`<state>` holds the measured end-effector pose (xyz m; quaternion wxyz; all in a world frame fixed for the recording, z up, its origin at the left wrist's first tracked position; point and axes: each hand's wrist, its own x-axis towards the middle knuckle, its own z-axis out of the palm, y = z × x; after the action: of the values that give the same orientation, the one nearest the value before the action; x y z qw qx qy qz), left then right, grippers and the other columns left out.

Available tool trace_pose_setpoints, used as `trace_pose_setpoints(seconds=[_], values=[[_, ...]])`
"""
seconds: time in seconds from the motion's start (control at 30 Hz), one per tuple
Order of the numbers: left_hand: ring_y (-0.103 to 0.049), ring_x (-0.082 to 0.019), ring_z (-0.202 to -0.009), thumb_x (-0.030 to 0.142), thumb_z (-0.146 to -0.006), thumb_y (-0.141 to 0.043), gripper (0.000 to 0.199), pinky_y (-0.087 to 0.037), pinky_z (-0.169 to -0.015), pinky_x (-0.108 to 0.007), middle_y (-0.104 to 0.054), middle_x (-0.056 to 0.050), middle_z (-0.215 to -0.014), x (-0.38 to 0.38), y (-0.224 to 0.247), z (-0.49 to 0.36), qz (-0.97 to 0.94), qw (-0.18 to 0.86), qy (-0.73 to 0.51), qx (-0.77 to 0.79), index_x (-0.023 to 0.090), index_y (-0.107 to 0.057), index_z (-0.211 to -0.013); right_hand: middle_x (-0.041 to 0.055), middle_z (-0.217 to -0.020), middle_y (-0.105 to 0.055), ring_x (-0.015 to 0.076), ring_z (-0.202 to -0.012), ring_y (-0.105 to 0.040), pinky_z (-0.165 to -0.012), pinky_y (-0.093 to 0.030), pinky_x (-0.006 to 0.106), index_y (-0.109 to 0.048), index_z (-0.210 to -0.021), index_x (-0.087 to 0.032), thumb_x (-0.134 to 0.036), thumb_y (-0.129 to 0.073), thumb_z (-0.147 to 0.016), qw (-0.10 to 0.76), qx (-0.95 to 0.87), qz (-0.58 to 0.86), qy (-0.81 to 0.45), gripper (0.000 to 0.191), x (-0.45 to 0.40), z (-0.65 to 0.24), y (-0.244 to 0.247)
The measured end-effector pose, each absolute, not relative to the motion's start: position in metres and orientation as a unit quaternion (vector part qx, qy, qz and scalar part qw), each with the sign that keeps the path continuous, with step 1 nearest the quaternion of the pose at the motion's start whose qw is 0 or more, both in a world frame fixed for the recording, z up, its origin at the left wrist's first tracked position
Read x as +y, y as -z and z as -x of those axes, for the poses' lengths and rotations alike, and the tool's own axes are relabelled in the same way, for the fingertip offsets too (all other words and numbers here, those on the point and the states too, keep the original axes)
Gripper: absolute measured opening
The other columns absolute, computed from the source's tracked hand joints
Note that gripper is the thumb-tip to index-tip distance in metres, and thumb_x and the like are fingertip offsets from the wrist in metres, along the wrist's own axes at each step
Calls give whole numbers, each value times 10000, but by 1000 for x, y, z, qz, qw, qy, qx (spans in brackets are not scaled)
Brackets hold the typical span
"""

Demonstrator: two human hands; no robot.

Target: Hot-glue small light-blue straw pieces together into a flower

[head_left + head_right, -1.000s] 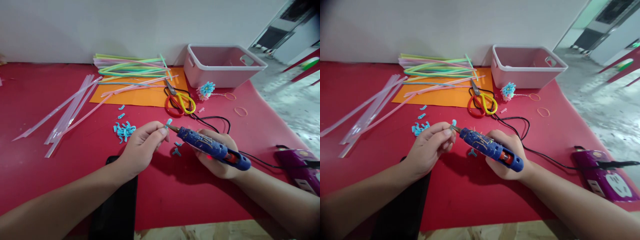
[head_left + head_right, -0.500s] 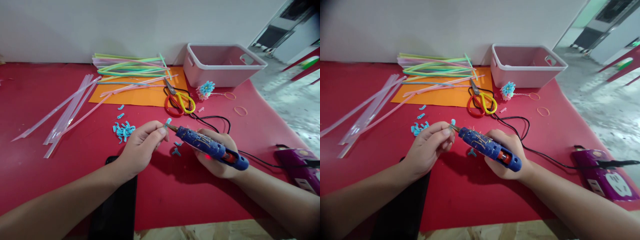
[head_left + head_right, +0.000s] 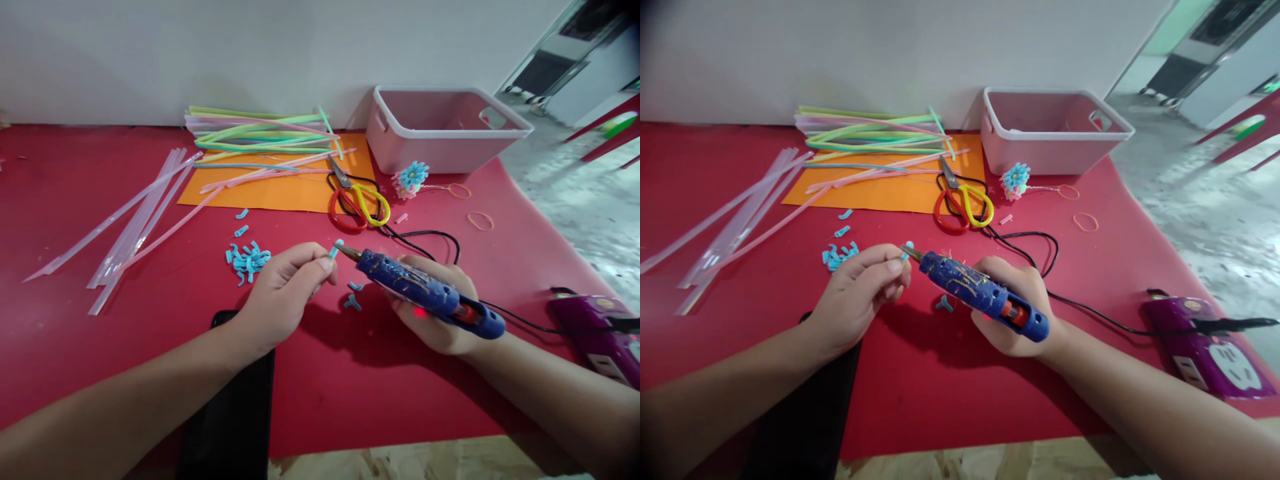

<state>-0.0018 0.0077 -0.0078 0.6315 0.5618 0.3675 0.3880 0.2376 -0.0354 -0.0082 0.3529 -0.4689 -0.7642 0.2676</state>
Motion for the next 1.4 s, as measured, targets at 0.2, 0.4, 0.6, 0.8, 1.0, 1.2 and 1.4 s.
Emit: trace_pose_setpoints(seconds=[0.2, 0.4, 0.6, 0.8, 1.0, 1.2, 1.4], values=[[-334, -114, -553, 277, -940, -536, 252, -283, -554, -285, -419, 50, -598, 8, 7, 2, -574, 620, -392, 364, 203, -591, -705, -21, -644, -601, 130, -515, -528, -473, -440, 259, -568, -835, -243, -123, -633, -771, 345, -760, 486, -260, 151, -33, -238, 10], [-334, -115, -541, 302, -930, -548, 252, -288, -549, -285, -416, 50, -582, 9, 6, 1, -564, 631, -388, 366, 203, -595, -703, -26, -630, -600, 127, -502, -524, -469, -437, 257, -567, -816, -240, -126, -619, -766, 349, -755, 492, -256, 135, -34, -236, 9], [-341, -112, -544, 277, -932, -536, 252, -288, -549, -279, -421, 49, -578, 9, 7, 2, -547, 649, -389, 359, 198, -603, -702, -26, -658, -615, 128, -526, -552, -491, -443, 252, -568, -844, -235, -111, -636, -763, 343, -762, 487, -252, 163, -34, -237, 11], [-348, -111, -543, 277, -927, -536, 248, -294, -548, -276, -441, 43, -589, 9, 7, 2, -543, 649, -392, 360, 195, -610, -704, -19, -676, -625, 131, -537, -559, -500, -451, 257, -570, -836, -233, -114, -632, -764, 338, -758, 494, -259, 153, -34, -238, 13], [-349, -111, -534, 300, -920, -537, 255, -310, -538, -270, -418, 45, -571, 8, 7, 2, -549, 639, -393, 369, 196, -600, -695, -20, -675, -610, 123, -540, -549, -503, -443, 252, -570, -819, -227, -117, -633, -759, 346, -753, 487, -275, 140, -33, -237, 11], [-303, -82, -498, 255, -893, -557, 220, -279, -458, -195, -401, 49, -568, 8, 1, -2, -450, 743, -364, 338, 182, -573, -687, -14, -674, -627, 122, -529, -555, -498, -456, 250, -604, -830, -222, -132, -677, -787, 376, -734, 440, -356, 124, -34, -238, 13], [-254, -88, -500, 233, -878, -543, 224, -263, -354, -129, -367, 32, -579, 12, -7, -1, -287, 919, -131, 237, 173, -522, -663, 0, -848, -743, 134, -622, -630, -608, -563, 276, -612, -974, -265, -346, -705, -907, 508, -565, 443, -475, 141, -32, -229, 24]])
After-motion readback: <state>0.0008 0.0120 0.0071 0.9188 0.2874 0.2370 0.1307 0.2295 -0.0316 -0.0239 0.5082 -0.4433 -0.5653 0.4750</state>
